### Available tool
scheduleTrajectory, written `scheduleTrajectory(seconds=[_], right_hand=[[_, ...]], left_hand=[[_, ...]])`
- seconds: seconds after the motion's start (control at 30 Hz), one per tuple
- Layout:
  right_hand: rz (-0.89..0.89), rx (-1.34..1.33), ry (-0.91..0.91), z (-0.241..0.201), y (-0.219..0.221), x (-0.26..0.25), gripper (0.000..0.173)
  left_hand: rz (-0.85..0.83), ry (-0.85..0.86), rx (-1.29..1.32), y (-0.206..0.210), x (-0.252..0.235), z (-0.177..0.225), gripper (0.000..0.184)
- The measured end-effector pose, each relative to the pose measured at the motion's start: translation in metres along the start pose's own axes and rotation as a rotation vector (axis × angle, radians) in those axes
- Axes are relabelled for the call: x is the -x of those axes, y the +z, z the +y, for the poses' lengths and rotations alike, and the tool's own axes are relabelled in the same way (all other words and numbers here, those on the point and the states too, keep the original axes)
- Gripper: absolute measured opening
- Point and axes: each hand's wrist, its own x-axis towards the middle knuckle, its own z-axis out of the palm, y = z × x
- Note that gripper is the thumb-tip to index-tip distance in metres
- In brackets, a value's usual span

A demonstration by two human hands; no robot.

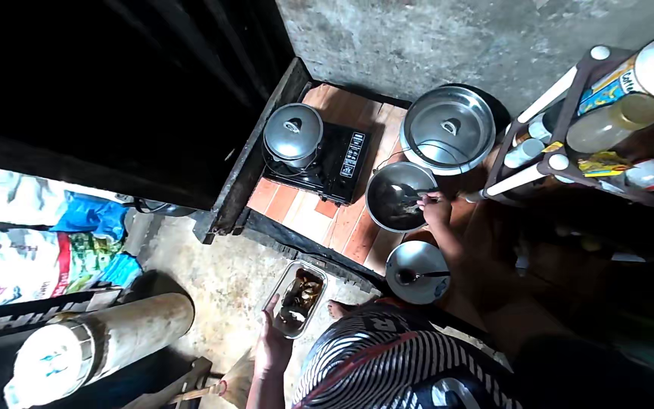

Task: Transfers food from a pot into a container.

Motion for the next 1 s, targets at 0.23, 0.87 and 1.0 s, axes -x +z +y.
scheduleTrajectory(seconds=[0.23,0.87,1.0], right_hand=[[0.024,-0.217,0.041,-0.013,-0.030,0.001,0.025],[-0.261,-0.072,-0.453,-0.146,-0.127,0.126,0.008],[-0.320,0.084,-0.703,-0.144,-0.131,0.158,0.011]], left_hand=[[-0.083,-0.008,0.027,0.014,-0.011,0.002,0.052],[-0.424,-0.201,-0.087,0.178,-0.092,-0.005,0.052],[-0.478,-0.219,-0.069,0.194,-0.087,0.002,0.055]])
